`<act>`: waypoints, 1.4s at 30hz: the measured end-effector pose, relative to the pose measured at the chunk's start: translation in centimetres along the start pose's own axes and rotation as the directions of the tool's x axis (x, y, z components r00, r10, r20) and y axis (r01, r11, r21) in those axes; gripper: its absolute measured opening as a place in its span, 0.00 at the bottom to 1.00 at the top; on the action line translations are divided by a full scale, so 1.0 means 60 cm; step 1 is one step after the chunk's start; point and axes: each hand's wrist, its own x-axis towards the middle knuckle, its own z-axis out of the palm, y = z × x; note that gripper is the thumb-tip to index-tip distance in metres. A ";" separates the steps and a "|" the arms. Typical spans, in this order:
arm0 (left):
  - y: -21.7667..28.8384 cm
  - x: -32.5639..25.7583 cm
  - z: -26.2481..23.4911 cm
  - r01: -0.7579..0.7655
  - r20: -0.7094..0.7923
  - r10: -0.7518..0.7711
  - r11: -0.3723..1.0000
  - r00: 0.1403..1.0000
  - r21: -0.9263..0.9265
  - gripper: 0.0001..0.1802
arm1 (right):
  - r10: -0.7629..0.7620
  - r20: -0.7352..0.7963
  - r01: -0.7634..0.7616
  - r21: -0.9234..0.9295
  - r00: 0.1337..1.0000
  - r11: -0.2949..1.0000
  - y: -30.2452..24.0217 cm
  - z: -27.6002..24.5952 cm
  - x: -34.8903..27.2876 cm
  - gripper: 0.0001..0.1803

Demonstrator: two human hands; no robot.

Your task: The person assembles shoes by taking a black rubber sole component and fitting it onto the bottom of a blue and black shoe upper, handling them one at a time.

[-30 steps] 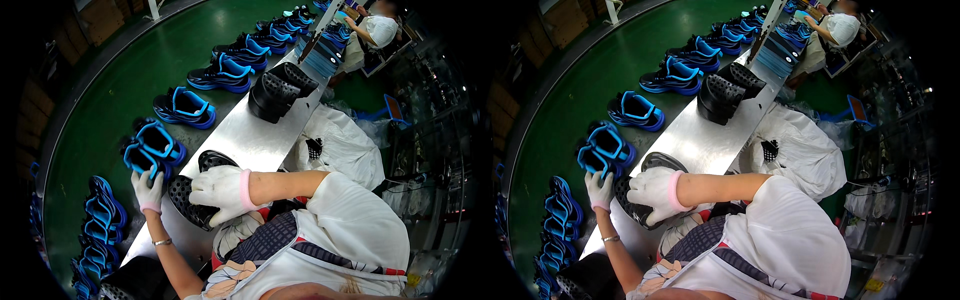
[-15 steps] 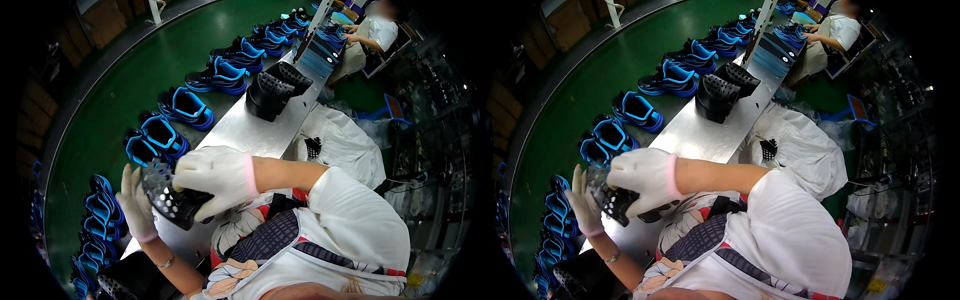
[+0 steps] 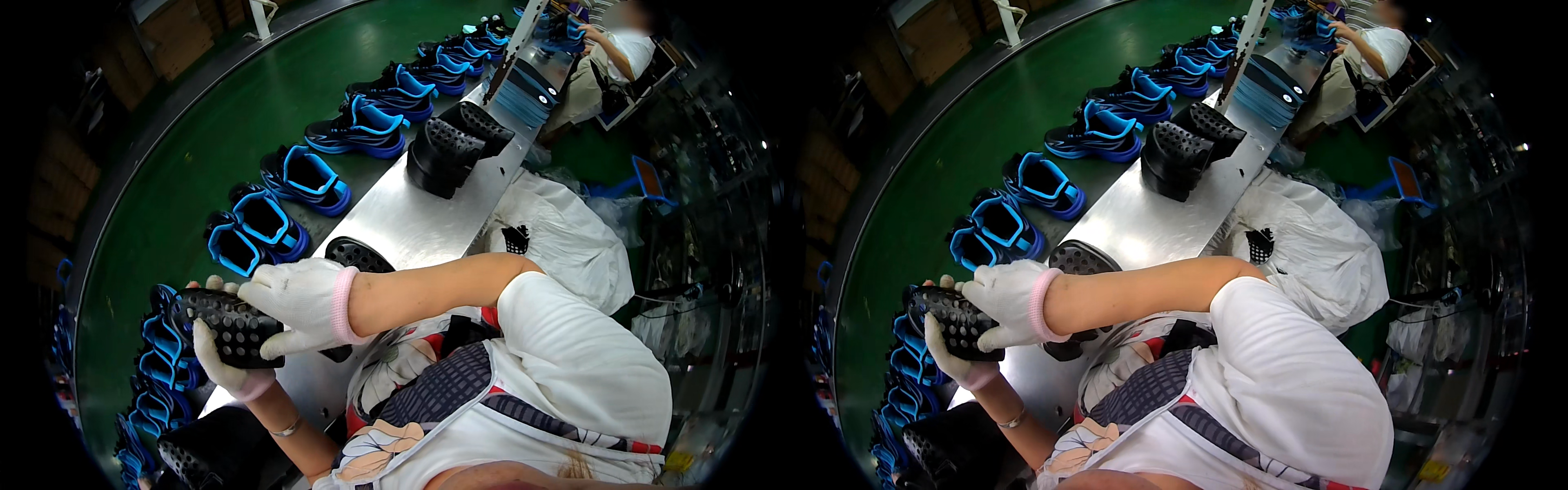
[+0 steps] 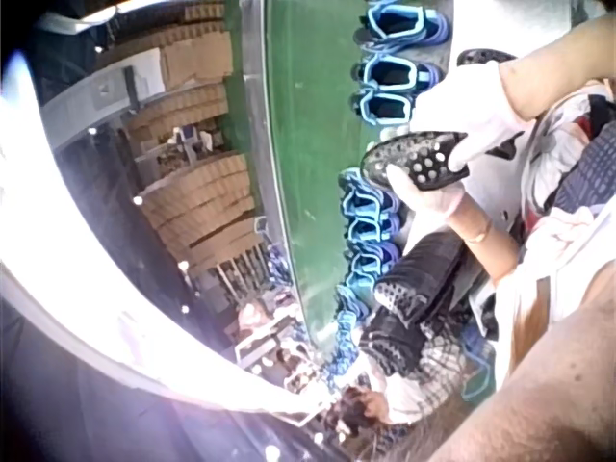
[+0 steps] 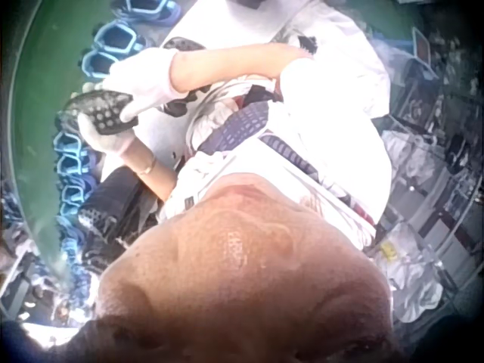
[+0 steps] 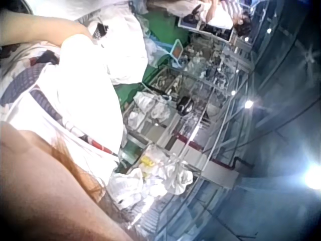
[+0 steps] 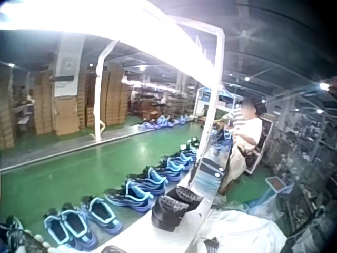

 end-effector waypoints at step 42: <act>-0.099 0.108 -0.212 -0.030 0.034 0.012 -0.285 0.999 0.958 0.16 | 0.302 0.448 0.120 -0.700 0.842 0.704 0.100 0.069 0.340 0.21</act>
